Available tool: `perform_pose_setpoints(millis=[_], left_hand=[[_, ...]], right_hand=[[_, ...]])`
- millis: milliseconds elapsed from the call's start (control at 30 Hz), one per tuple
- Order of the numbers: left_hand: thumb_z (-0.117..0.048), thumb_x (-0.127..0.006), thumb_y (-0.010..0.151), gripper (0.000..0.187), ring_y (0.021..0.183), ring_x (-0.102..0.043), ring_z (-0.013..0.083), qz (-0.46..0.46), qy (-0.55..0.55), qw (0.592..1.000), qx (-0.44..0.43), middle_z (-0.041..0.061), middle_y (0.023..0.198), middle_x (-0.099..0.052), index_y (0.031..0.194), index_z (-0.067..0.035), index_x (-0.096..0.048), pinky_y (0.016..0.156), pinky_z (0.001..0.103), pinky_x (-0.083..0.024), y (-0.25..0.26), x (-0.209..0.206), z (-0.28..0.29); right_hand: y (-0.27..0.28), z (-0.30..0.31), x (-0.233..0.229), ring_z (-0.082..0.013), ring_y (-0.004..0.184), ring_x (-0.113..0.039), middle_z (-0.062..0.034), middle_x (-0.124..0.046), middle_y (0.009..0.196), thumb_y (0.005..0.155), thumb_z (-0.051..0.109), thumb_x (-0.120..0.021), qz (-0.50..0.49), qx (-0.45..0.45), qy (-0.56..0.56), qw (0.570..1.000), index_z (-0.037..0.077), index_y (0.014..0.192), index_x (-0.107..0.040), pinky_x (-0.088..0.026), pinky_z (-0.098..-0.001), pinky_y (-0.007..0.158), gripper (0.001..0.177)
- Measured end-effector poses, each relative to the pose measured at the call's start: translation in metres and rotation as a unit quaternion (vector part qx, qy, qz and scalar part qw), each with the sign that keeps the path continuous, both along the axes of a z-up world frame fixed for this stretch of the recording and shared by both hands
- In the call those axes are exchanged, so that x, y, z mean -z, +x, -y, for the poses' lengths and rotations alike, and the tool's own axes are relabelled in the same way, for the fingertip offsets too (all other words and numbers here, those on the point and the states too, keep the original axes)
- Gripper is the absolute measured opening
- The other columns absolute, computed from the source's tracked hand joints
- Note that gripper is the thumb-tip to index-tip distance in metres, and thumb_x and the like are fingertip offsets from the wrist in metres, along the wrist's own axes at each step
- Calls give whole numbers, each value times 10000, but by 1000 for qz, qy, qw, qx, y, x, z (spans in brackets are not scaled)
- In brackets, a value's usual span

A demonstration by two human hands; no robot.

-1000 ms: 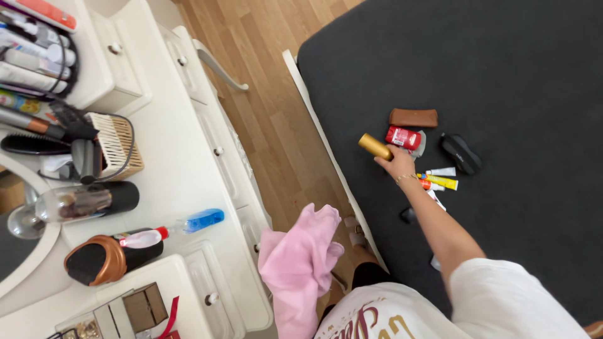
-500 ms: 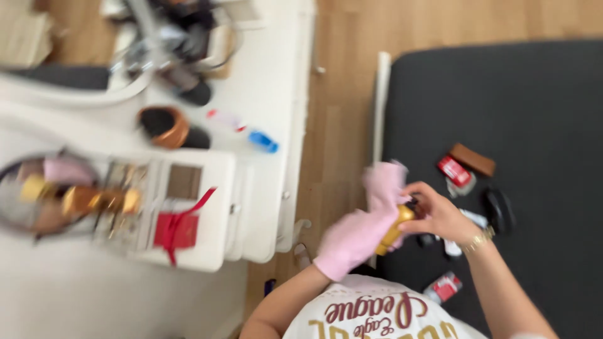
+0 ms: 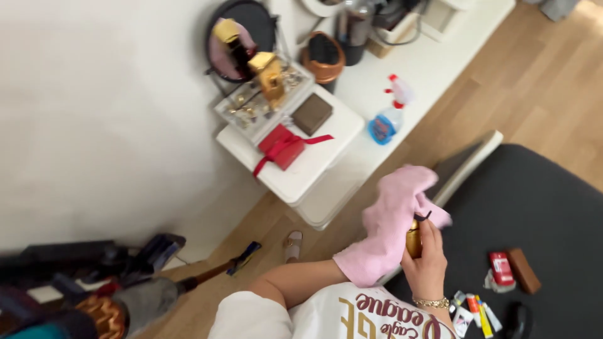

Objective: Cleaning a vanity table and organizing makeup and jewelry items.

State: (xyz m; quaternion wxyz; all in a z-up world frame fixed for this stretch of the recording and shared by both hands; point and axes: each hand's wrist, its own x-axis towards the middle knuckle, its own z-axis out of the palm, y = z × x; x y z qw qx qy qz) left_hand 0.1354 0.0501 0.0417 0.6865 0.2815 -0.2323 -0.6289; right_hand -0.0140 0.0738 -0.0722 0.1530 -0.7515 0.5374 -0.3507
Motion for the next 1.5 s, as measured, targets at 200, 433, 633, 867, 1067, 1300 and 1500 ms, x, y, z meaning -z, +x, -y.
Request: perform_pose_setpoints(millis=[200, 433, 633, 867, 1067, 1300, 1500], left_hand=[[-99, -610, 884, 196, 758, -538, 162, 335, -47, 937, -87, 81, 837, -511, 1017, -2, -504, 761, 294, -411, 98, -48, -57], [-82, -597, 792, 228, 575, -507, 155, 257, 84, 948, -166, 67, 709, -540, 1000, 10, -582, 589, 279, -370, 174, -67, -89], [-114, -538, 989, 197, 416, -473, 98, 114, 268, 947, -138, -9, 527, -520, 822, -13, -556, 410, 266, -406, 227, -133, -118], [-36, -438, 946, 295, 445, -502, 79, 420, 205, 845, -259, -57, 519, -514, 929, -39, -733, 416, 262, -421, 256, -116, -127], [-27, -632, 664, 203, 453, -604, 152, 554, 22, 790, -260, 2, 484, -564, 505, -36, -506, 461, 269, -445, 287, -105, -129], [5, -744, 557, 276, 434, -602, 171, 572, 72, 797, -180, 58, 447, -502, 511, -57, -479, 467, 243, -471, 283, -130, -115], [147, -580, 667, 243, 493, -522, 98, 411, -96, 903, -84, -19, 576, -556, 667, -68, -469, 475, 241, -400, 242, -106, -83]], right_hand=[[60, 6, -35, -358, 974, -730, -224, -703, 1129, 785, 225, -785, -40, -55, 152, 986, 67, 1446, -489, -591, -417, 806, 741], [108, 25, -60, -244, 1027, -733, -173, -730, 1162, 789, 196, -777, 61, -213, 258, 941, 82, 1419, -463, -587, -355, 825, 714], [205, 70, -83, -235, 1340, -585, -180, -597, 1433, 949, 66, -684, 336, -319, 182, 867, 37, 1508, -382, -472, -369, 1127, 635], [358, 115, -78, -231, 1112, -705, -132, -675, 1285, 911, 148, -830, 235, -286, 5, 929, 45, 1452, -483, -607, -355, 940, 651], [391, 119, -65, -217, 912, -713, -137, -714, 1143, 872, 218, -877, 148, -194, -75, 967, 62, 1436, -538, -588, -343, 828, 676], [391, 111, -69, -219, 851, -693, -132, -712, 1049, 858, 233, -865, 132, -161, -58, 976, 92, 1489, -512, -571, -346, 782, 737], [317, 88, -54, -191, 880, -724, -111, -768, 1095, 917, 302, -790, 138, -68, -2, 988, 92, 1278, -677, -581, -312, 798, 433]])
